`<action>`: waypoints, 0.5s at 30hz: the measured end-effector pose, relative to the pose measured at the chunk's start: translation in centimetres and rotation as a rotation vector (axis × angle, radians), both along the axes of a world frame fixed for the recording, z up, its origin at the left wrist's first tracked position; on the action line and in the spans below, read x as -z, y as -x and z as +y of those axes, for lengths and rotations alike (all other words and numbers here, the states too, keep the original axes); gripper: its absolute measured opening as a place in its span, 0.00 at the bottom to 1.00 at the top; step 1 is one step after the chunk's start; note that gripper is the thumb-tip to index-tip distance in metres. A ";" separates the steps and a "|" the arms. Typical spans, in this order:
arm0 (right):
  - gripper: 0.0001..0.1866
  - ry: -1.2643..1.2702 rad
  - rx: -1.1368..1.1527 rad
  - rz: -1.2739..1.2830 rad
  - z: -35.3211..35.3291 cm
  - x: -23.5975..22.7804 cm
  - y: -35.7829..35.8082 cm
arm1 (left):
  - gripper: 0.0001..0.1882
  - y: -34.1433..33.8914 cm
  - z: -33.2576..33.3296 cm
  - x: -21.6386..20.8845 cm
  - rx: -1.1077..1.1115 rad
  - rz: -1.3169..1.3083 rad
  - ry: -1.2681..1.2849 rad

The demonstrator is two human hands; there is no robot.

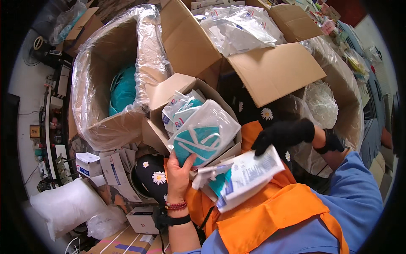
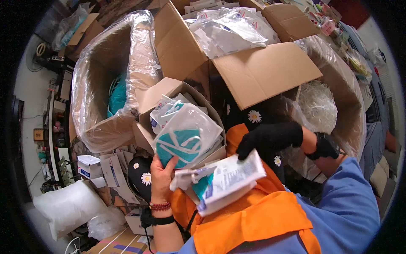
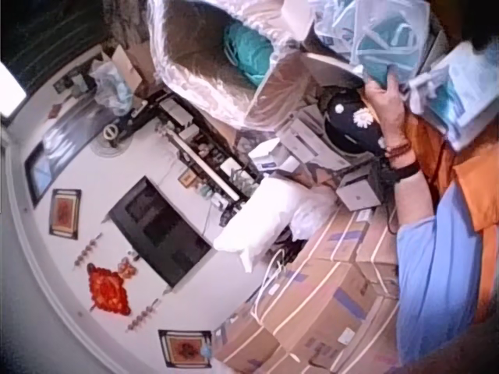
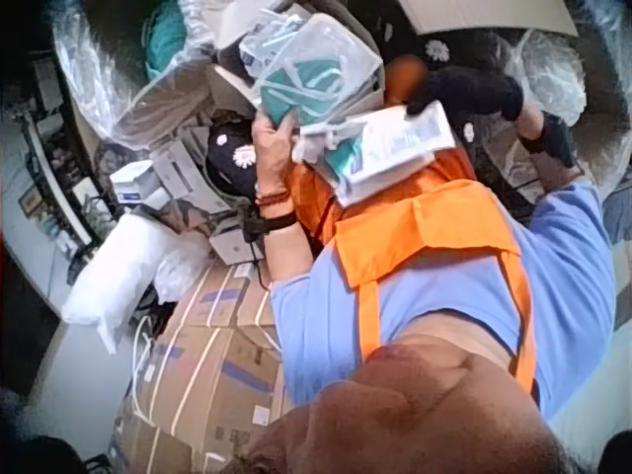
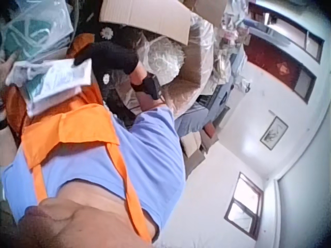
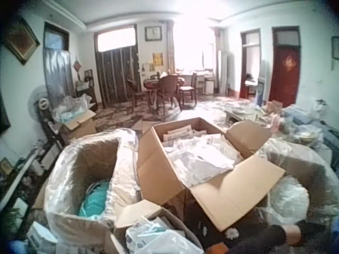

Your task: Sorting turquoise and white medical masks and packing them into individual plastic sleeves.

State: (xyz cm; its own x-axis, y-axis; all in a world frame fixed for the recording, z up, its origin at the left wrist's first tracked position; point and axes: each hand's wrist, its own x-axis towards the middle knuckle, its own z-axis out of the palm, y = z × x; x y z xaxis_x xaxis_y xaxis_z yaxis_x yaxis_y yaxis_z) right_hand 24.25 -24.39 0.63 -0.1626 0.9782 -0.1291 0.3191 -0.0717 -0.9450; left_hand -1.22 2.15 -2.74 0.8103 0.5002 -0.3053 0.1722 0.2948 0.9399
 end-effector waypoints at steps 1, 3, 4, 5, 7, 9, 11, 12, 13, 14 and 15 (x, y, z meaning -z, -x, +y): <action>0.20 0.028 -0.045 0.130 0.0 0.0 -1.1 | 0.16 -0.2 0.1 0.1 0.025 0.019 0.000; 0.19 0.053 -0.099 0.260 0.4 -0.8 -2.7 | 0.17 -0.3 0.2 0.3 0.034 0.050 0.080; 0.17 0.175 0.005 0.033 0.7 -2.6 -3.2 | 0.17 -0.3 0.3 -0.1 0.016 0.076 0.140; 0.15 0.293 0.108 -0.197 1.1 -3.6 -3.6 | 0.17 -0.1 0.6 0.0 0.004 0.076 0.136; 0.14 0.043 0.306 -0.102 0.7 -0.7 -3.0 | 0.17 -0.3 0.8 0.1 0.023 -0.009 0.207; 0.13 -0.011 0.656 0.326 1.3 3.4 -1.5 | 0.18 -0.9 0.7 -0.3 0.030 -0.065 0.232; 0.12 0.126 0.779 0.409 5.8 0.8 0.9 | 0.18 -0.7 0.7 -0.1 0.005 -0.075 0.246; 0.11 0.080 0.828 0.379 6.2 2.2 1.1 | 0.18 -0.7 0.7 -0.4 0.008 -0.093 0.295; 0.11 0.078 0.825 0.377 6.6 3.1 1.5 | 0.18 -0.7 0.9 -0.6 0.011 -0.109 0.343; 0.10 0.069 0.841 0.338 6.8 3.7 1.9 | 0.18 -0.6 0.8 -0.6 0.009 -0.112 0.341; 0.10 0.061 0.855 0.299 7.1 4.1 2.1 | 0.19 -0.6 0.7 -0.3 0.043 -0.070 0.269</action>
State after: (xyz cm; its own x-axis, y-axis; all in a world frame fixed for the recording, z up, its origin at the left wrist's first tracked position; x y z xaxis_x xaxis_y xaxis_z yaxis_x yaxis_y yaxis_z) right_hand 22.14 -17.26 -3.49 0.5804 0.7737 -0.2539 -0.1238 -0.2243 -0.9666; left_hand -0.64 2.82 -2.41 0.8528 0.3737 -0.3647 0.1267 0.5294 0.8389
